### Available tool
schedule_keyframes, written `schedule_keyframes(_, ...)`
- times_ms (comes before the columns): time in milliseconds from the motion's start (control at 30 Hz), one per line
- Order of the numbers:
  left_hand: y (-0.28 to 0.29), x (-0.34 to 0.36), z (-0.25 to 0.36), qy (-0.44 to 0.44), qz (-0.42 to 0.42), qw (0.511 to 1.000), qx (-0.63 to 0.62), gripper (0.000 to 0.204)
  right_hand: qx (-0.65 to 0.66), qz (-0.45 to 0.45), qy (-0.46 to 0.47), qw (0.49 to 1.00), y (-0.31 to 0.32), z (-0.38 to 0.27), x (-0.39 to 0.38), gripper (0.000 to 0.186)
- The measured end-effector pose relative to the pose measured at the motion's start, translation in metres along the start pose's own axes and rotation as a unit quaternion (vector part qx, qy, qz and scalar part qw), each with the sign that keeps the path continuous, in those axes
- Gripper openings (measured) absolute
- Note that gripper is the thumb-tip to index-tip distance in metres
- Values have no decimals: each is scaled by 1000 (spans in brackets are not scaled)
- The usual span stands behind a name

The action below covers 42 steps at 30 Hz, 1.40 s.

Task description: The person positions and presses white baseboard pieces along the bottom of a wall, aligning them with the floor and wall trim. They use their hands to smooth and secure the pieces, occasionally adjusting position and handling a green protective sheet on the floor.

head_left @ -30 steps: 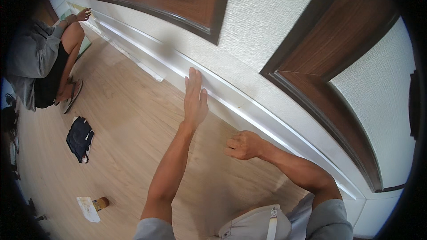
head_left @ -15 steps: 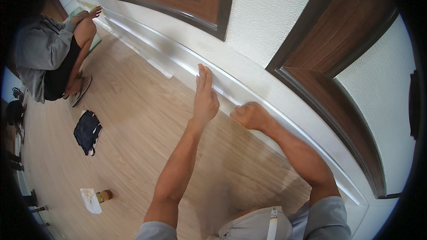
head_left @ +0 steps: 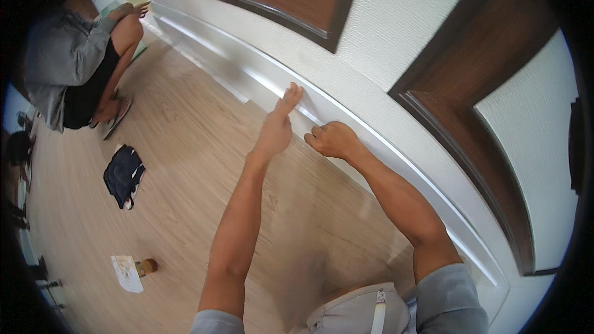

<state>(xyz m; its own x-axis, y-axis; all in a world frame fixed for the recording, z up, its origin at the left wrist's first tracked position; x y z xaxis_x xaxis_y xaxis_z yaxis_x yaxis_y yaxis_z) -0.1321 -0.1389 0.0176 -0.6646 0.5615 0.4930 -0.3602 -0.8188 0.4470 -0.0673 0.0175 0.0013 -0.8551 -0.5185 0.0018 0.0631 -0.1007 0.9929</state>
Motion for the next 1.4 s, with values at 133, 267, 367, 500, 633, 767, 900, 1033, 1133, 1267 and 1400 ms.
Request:
schedule_keyframes(133, -11, 18, 9, 54, 161, 981, -91, 63, 79, 26, -76, 994, 7, -2, -34, 15)
schedule_keyframes(267, -47, 40, 14, 136, 435, 877, -154, 59, 61, 63, -35, 996, 29, -27, -131, 19)
schedule_keyframes(367, -73, 73, 8, 111, 499, 843, -167, 63, 46, 110, -4, 993, 28, -25, -198, 20)
schedule_keyframes(500, -87, 81, -8, 113, 501, 842, -164, 73, 73, 99, 33, 992, 7, -11, -225, 18)
schedule_keyframes(633, -85, 75, -8, 118, 484, 854, -149, 76, 8, 131, 23, 991, 4, -13, -218, 21)
schedule_keyframes(767, -102, 65, 17, 186, 457, 856, -153, 74, 37, 132, -8, 991, 15, -14, -214, 25)
schedule_keyframes(900, -145, 47, 43, 213, 442, 859, -146, 76, 59, 199, 12, 978, 24, -9, -217, 33)
schedule_keyframes(1033, -155, 50, 43, 151, 492, 835, -196, 77, 39, 164, 40, 985, 16, -13, -216, 22)
schedule_keyframes(1133, -150, 49, 49, 182, 488, 834, -181, 78, 42, 151, -9, 988, 11, -13, -214, 26)
schedule_keyframes(1267, -163, 38, 79, 211, 452, 856, -137, 79, 57, 156, 10, 986, 13, -10, -212, 30)
schedule_keyframes(1400, -185, 33, 97, 171, 471, 855, -135, 79, 92, 131, -3, 987, 22, -15, -221, 27)
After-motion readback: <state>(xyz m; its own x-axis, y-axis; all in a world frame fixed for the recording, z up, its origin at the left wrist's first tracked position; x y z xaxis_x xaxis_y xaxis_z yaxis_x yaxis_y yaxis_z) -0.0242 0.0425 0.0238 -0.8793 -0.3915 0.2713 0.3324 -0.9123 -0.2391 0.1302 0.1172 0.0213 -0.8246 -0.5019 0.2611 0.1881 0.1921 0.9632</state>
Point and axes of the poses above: each hand's wrist, its own x-axis towards the middle knuckle, its own y-axis out of the back of the hand, z = x × y, the point moved 4 cm from there along x, towards the middle knuckle, and after that the axes turned 5 degrees about -y, right-handed, at the moved point
